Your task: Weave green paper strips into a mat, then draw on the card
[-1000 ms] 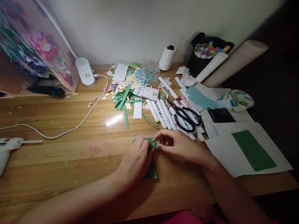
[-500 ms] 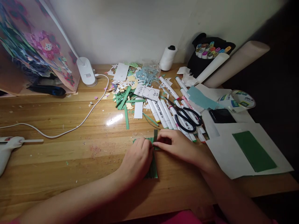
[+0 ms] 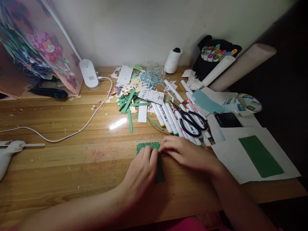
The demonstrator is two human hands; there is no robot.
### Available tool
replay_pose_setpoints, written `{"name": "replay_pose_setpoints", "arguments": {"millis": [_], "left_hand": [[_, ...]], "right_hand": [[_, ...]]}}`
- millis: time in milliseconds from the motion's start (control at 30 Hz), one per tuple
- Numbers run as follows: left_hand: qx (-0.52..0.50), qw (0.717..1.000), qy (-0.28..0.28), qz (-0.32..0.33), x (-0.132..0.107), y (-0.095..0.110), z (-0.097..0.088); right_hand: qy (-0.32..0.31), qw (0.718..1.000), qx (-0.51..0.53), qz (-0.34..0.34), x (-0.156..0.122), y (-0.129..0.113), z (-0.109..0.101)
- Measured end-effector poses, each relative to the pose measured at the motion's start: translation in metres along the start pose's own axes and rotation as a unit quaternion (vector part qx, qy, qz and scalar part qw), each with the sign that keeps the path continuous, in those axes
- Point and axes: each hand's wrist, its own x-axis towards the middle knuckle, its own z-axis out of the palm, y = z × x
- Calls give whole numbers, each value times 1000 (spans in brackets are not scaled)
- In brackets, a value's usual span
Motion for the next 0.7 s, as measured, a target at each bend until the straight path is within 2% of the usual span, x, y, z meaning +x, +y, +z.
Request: {"name": "replay_pose_setpoints", "arguments": {"millis": [133, 267, 467, 700], "left_hand": [[109, 990, 59, 61, -22, 22, 6], [158, 983, 63, 74, -34, 34, 19], [181, 973, 108, 94, -38, 37, 19], [189, 968, 115, 116, -38, 39, 16]], "right_hand": [[6, 1000, -5, 20, 0, -3, 2], [34, 999, -22, 29, 2, -3, 5], [50, 997, -54, 6, 5, -2, 12], [70, 993, -89, -30, 8, 1, 22]]}}
